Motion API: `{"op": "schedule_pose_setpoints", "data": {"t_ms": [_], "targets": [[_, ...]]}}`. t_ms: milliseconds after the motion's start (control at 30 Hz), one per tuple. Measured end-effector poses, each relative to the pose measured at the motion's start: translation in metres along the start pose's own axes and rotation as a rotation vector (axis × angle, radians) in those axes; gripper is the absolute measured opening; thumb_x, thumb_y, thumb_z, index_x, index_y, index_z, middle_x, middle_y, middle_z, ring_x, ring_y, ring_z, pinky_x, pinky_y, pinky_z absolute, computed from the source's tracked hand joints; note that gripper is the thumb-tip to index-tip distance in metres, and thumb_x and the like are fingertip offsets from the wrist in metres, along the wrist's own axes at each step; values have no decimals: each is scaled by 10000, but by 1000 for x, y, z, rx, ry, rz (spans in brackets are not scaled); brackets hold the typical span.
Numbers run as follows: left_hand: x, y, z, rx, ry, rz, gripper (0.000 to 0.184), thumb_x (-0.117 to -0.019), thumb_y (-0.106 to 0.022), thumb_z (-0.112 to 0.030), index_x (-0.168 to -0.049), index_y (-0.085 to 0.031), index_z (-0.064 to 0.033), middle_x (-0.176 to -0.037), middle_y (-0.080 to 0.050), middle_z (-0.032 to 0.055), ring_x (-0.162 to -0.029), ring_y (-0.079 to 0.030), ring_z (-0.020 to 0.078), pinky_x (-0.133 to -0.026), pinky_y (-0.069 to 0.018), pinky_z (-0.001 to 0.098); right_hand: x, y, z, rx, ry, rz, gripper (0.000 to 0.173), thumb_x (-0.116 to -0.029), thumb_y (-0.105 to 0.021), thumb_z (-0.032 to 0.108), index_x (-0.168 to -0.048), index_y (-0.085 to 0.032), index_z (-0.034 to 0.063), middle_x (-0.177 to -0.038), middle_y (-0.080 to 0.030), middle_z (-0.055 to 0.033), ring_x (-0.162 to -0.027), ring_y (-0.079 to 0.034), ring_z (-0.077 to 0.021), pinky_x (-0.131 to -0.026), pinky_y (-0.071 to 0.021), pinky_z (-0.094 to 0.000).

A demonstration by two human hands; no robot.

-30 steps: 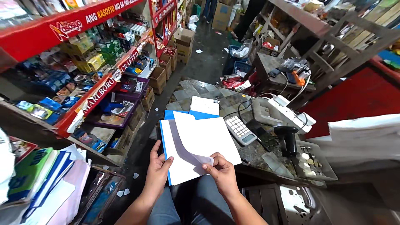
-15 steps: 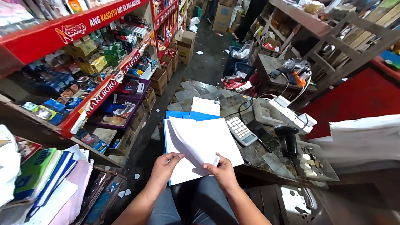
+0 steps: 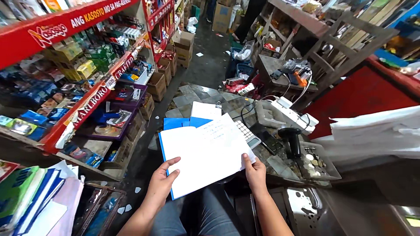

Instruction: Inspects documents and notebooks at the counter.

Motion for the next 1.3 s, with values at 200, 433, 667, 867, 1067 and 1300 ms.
{"op": "schedule_pose_setpoints", "data": {"t_ms": [200,433,667,867,1067,1300], "targets": [[1,4,4,-5,-8,-28,337,-944,-574,30,-1268,-650,-20,-1373,-629,69,-1218,-605,103,-962,-523,252,-6,10,-10,100,-40,19,133,-922,-699,71,-1025,-696,-13,-863,-701,-39,-749,-650,-10,-717,-546,-174],[3,3,6,-29,-5,-19,346,-949,-575,15,-1285,-642,-23,-1380,-622,69,-1217,-605,104,-966,-526,263,-5,9,-16,299,11,20,230,-996,-634,213,-916,-709,10,-742,-653,-13,-657,-590,-13,-650,-493,-210],[3,2,7,19,-17,-29,420,-929,-590,55,-1344,-588,-9,-1428,-582,82,-1213,-612,107,-952,-544,252,-3,8,-16,450,169,24,208,-982,-642,144,-1031,-788,5,-1007,-751,-153,-924,-722,-227,-858,-575,-396],[5,2,8,28,-2,-30,462,-930,-593,63,-1384,-556,-14,-1455,-556,91,-1192,-626,105,-923,-556,237,-1,7,-16,506,263,-24,181,-932,-696,110,-1063,-808,56,-1097,-730,-182,-1002,-692,-327,-875,-558,-477],[6,1,8,53,4,-31,534,-921,-600,81,-1437,-507,-20,-1477,-531,99,-1179,-635,105,-909,-565,233,0,6,-15,386,294,-85,227,-939,-662,208,-930,-775,11,-1070,-723,-162,-1035,-659,-269,-897,-521,-407],[5,-2,18,34,5,-21,567,-917,-603,58,-1464,-476,-19,-1513,-500,94,-1216,-614,109,-930,-558,244,39,-51,26,-78,380,237,461,-973,-570,50,-1357,-500,-193,-1290,-655,-259,-1161,-677,-209,-1014,-542,-351]]}}
Point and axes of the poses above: each hand's wrist, its own x-axis away from the middle knuckle, its own y-axis out of the back of the hand, z = x × y, the point moved 3 cm from there along -x, towards the middle knuckle
